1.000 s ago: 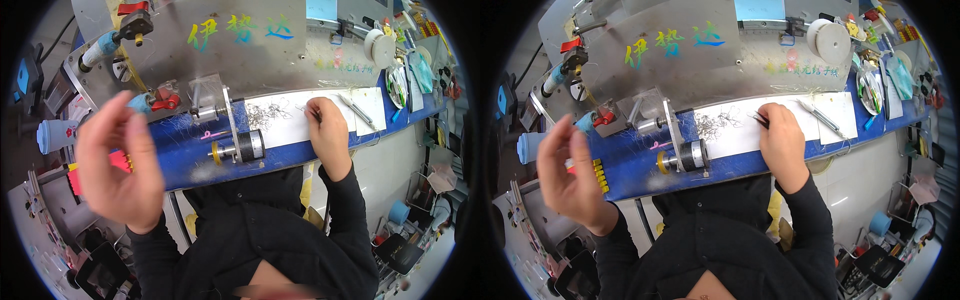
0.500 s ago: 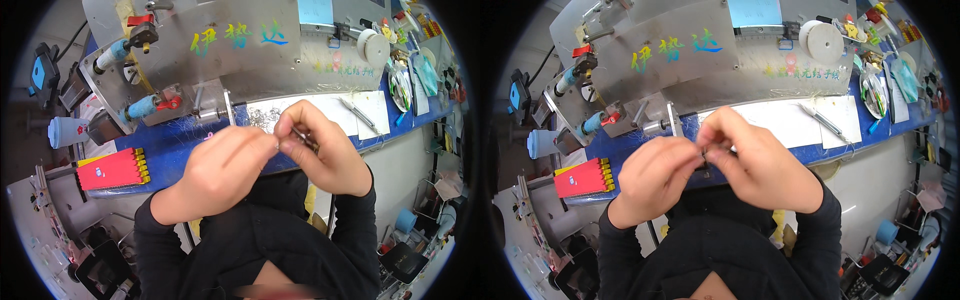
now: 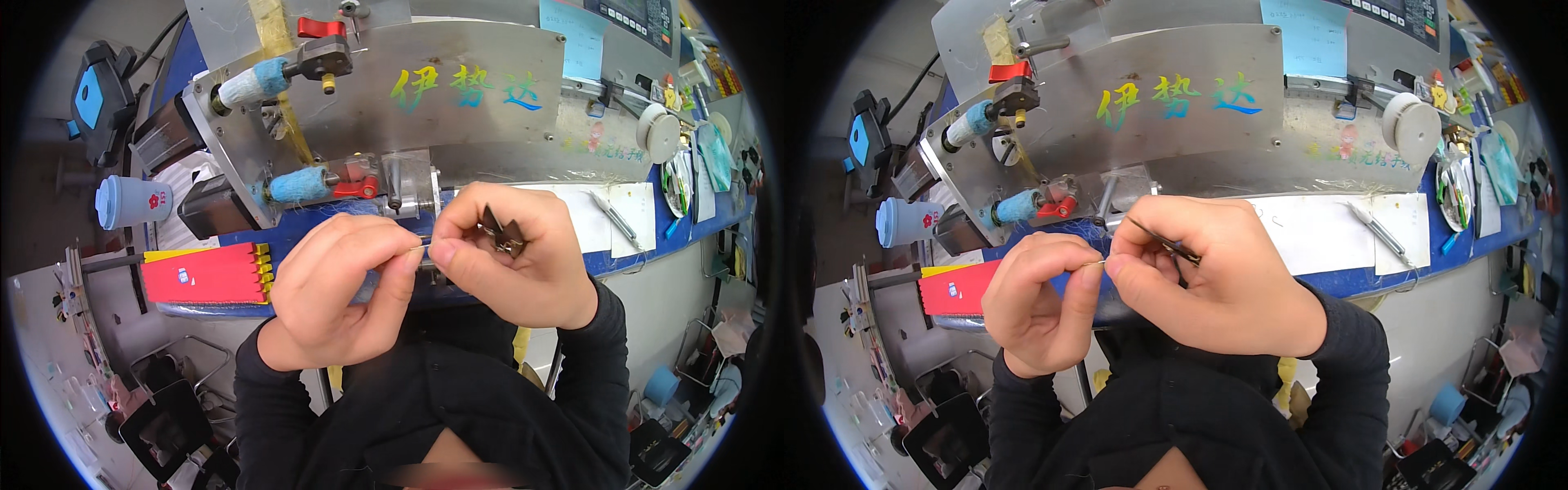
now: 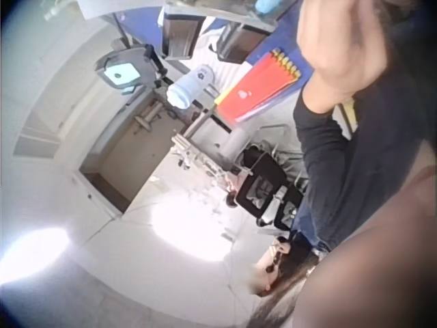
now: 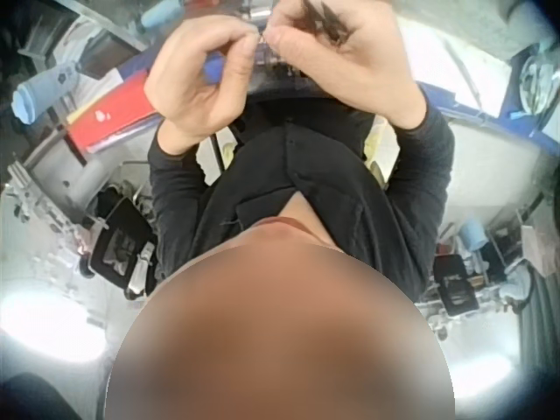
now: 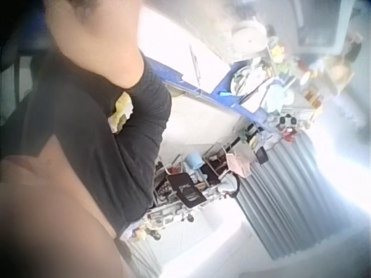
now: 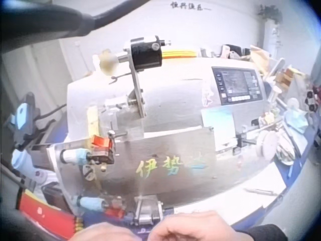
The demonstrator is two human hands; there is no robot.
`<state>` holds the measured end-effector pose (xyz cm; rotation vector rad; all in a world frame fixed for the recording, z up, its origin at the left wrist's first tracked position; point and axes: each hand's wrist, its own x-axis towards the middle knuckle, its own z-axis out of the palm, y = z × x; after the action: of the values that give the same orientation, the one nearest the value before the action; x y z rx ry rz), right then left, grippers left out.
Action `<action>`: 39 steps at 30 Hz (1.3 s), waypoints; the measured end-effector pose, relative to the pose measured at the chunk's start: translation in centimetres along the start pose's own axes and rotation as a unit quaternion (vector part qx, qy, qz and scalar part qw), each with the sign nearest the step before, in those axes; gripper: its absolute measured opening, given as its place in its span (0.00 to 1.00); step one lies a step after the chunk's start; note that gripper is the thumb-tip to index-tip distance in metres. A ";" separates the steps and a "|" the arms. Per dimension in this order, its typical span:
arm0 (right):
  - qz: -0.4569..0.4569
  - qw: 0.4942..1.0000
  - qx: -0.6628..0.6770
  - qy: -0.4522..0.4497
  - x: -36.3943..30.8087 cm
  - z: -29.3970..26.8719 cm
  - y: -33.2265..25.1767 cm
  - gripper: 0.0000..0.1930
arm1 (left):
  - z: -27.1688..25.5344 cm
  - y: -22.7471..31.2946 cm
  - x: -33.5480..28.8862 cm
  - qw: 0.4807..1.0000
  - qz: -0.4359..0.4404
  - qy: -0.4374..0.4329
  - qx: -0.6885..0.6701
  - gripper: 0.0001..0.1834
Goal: The person assembles small electronic components using a soldering iron, tweezers, and a utility knife. They repeatedly solder wires to a small circuit, trim excess wire, and inspect the connections. The person handles multiple components one at a time and uses tools to manipulate and cut the parts.
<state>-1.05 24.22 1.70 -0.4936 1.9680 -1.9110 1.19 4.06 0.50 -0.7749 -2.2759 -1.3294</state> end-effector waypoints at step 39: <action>0.201 0.965 0.159 -0.054 7.2 -0.3 1.0 0.10 | -0.6 -1.3 -0.3 0.962 0.010 0.062 0.266 0.25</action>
<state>-7.54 21.10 0.68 -0.0942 1.5114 -1.8376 0.65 2.95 -0.30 -0.5081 -2.3503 -0.6731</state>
